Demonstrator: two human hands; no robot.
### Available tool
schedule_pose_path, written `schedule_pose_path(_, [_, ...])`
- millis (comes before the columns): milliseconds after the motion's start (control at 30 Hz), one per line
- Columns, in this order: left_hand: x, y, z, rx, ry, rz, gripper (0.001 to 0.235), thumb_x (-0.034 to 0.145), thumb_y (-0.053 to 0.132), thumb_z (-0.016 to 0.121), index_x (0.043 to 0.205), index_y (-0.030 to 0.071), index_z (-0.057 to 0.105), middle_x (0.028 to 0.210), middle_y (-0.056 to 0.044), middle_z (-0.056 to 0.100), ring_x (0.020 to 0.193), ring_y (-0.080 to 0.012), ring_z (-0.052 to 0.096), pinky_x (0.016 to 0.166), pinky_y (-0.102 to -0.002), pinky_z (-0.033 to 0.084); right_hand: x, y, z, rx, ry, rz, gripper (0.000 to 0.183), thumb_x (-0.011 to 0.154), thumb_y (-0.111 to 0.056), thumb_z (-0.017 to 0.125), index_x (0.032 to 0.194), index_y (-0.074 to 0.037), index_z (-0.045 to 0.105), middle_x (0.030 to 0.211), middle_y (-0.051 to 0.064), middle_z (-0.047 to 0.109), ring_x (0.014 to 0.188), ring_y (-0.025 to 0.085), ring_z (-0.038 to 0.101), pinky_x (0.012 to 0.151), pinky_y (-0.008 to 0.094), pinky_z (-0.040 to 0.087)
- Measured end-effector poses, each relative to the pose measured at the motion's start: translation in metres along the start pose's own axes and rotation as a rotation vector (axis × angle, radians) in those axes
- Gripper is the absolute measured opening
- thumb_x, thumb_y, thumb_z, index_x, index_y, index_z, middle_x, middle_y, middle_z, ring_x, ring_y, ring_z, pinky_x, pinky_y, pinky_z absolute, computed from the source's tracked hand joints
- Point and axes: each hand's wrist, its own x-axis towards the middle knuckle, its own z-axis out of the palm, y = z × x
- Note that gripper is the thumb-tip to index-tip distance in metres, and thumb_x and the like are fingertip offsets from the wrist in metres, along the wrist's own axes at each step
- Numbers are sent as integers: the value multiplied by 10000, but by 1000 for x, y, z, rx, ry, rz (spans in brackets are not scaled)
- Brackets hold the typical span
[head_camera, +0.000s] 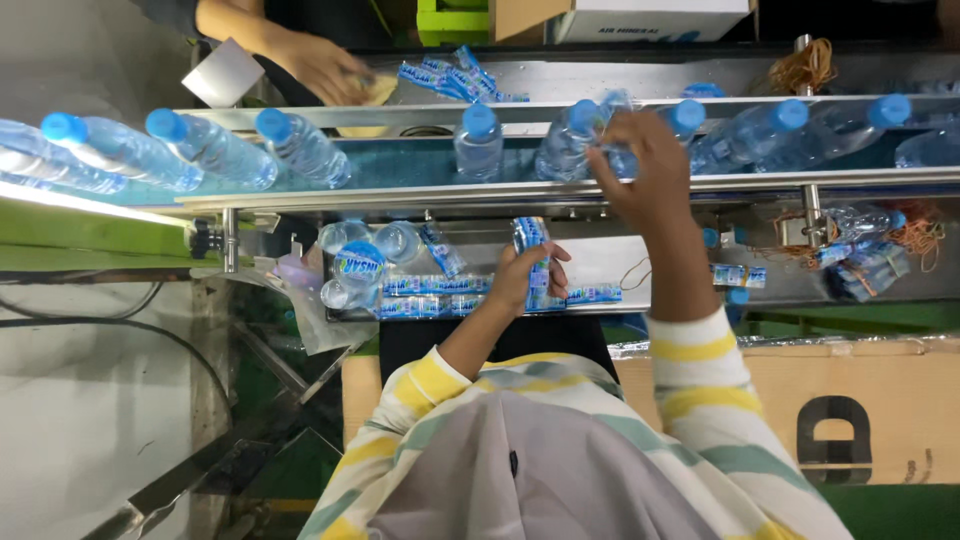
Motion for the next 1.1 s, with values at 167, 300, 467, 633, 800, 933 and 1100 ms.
schedule_pose_path(167, [-14,24,16,69,22,96,237,809,76,594,962,-49,726,659,-214,692,546,-289,734,517,-397,626,21,12,11,-93,20,-81,374,859,-9,879,1156,-22,653,1176,177,659,1129,398,620,978,523,485])
schedule_pose_path(300, [-57,84,79,307,164,218,173,903,70,694,1002,-70,723,893,-269,705,893,-324,707,811,-485,567,2,-2,-4,46,-29,250,651,865,-69,899,1375,78,524,1410,334,545,1283,552,506,1085,625,397])
schedule_pose_path(467, [-13,41,27,124,49,120,748,902,249,707,1523,-46,412,1261,-248,698,1075,-323,742,1020,-456,590,-28,10,-8,86,-98,606,1249,907,-81,1002,1642,-265,8,1732,194,170,1578,447,298,1204,505,445])
schedule_pose_path(633, [4,20,2,168,293,73,250,800,224,860,947,37,783,951,-116,803,854,-226,775,758,-388,642,-69,-20,-4,-1,251,353,992,999,-453,776,1649,-221,63,1727,125,215,1624,346,295,1375,549,319])
schedule_pose_path(800, [11,14,3,433,235,-142,365,785,336,840,967,51,702,912,-137,768,737,-258,768,640,-384,670,-103,-64,14,674,-159,640,121,909,-74,790,823,-77,705,848,59,687,798,149,661,698,258,543])
schedule_pose_path(933, [-3,27,13,316,25,-97,676,826,621,653,974,-39,630,806,-234,760,562,-293,721,528,-345,616,-111,-27,3,710,57,1157,121,979,-77,635,890,-154,606,875,35,645,763,164,623,722,307,553])
schedule_pose_path(1100, [-8,36,11,229,-9,-108,695,923,631,544,1094,-20,718,806,-230,761,528,-253,704,504,-294,518,-13,-10,-51,-31,61,116,263,1151,-163,539,1023,42,643,1045,228,680,869,335,621,708,441,462])
